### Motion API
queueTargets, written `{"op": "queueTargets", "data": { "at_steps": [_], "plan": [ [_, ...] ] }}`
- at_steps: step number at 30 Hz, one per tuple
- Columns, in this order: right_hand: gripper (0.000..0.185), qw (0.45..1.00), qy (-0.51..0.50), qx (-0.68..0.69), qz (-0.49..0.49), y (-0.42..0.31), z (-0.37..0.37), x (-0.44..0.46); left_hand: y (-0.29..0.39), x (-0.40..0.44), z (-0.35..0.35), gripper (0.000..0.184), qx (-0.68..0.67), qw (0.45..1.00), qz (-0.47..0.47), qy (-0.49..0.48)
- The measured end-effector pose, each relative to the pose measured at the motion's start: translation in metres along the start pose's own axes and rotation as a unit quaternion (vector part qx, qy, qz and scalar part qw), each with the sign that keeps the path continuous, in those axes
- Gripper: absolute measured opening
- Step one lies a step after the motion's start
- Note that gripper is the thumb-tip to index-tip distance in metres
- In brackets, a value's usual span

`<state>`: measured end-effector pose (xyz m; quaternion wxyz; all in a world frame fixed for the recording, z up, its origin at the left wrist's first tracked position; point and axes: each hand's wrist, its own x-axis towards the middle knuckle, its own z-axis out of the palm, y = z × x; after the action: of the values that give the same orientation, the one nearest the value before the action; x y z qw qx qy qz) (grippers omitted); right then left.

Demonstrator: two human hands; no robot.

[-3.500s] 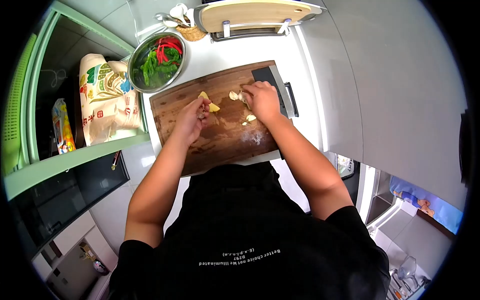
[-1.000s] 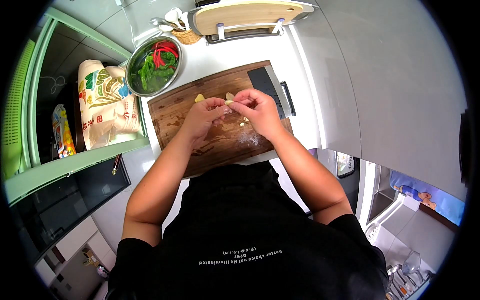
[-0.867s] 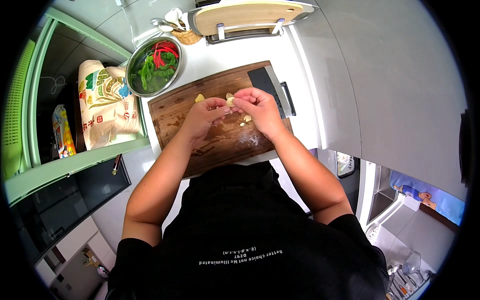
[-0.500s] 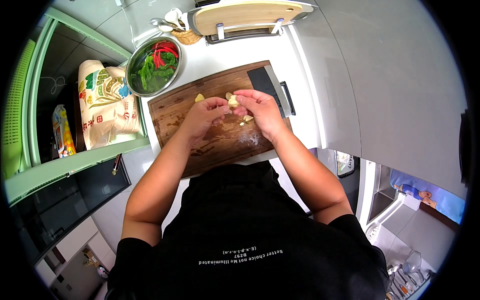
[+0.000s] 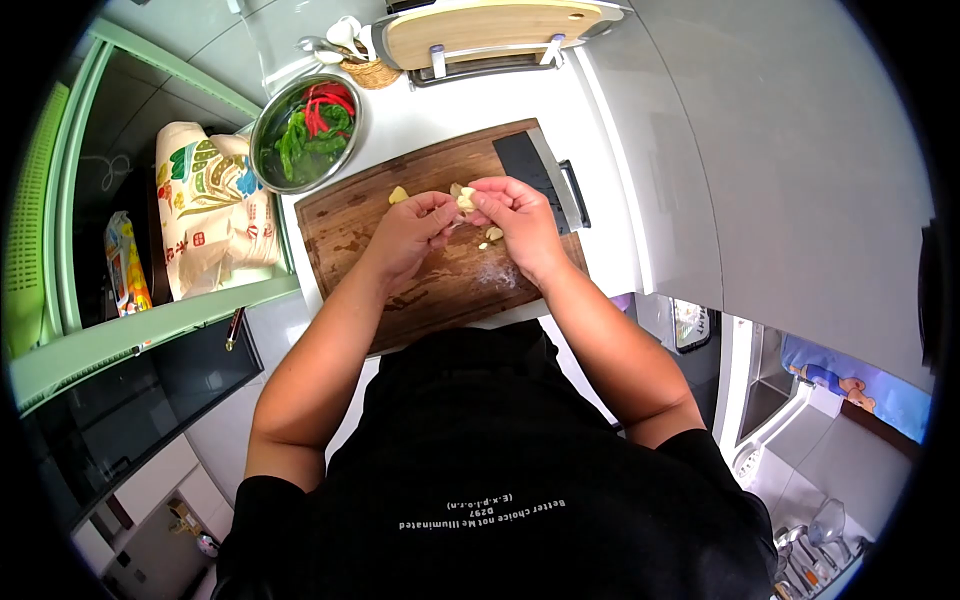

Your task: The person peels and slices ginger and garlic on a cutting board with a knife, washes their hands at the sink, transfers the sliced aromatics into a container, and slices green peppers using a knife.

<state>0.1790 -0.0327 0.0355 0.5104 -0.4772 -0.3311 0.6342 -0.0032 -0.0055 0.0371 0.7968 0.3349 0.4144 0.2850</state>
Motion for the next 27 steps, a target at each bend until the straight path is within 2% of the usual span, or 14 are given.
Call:
{"op": "queueTargets", "data": {
  "at_steps": [4, 7, 8, 10, 13, 16, 17, 19, 22, 27],
  "plan": [
    [0.021, 0.997, 0.000, 0.052, 0.058, -0.001, -0.001, -0.001, 0.000, -0.004, 0.003, 0.015, -0.008, 1.000, 0.012, -0.004],
    [0.017, 0.998, 0.025, -0.050, -0.022, 0.008, 0.000, 0.002, 0.003, -0.005, 0.006, 0.014, 0.010, 1.000, 0.014, 0.005],
    [0.016, 0.986, 0.040, -0.145, -0.073, 0.008, -0.002, 0.000, 0.003, -0.005, 0.007, 0.013, 0.020, 1.000, 0.013, 0.012],
    [0.014, 0.925, 0.067, -0.330, -0.174, -0.003, -0.001, -0.005, 0.001, -0.004, 0.005, 0.012, 0.042, 0.998, 0.024, 0.029],
    [0.015, 0.969, 0.038, -0.238, -0.050, -0.012, 0.005, -0.007, -0.005, -0.001, -0.003, 0.010, 0.072, 0.996, 0.039, 0.032],
    [0.018, 0.970, -0.019, -0.241, -0.018, 0.002, -0.002, -0.002, -0.007, 0.000, 0.002, 0.009, 0.153, 0.984, 0.083, 0.037],
    [0.019, 0.982, -0.016, -0.188, 0.010, 0.004, -0.003, 0.000, -0.007, -0.001, 0.004, 0.009, 0.188, 0.976, 0.102, 0.043],
    [0.022, 0.994, -0.009, -0.081, 0.068, 0.006, -0.003, 0.002, -0.007, -0.003, 0.003, 0.011, 0.170, 0.979, 0.085, 0.071],
    [0.023, 0.993, 0.006, -0.018, 0.120, 0.009, -0.006, 0.003, -0.007, -0.003, -0.003, 0.011, 0.170, 0.980, 0.048, 0.094],
    [0.023, 0.991, 0.002, -0.021, 0.133, 0.007, -0.008, 0.003, -0.013, 0.002, -0.008, 0.010, 0.063, 0.993, 0.028, 0.100]
  ]
}}
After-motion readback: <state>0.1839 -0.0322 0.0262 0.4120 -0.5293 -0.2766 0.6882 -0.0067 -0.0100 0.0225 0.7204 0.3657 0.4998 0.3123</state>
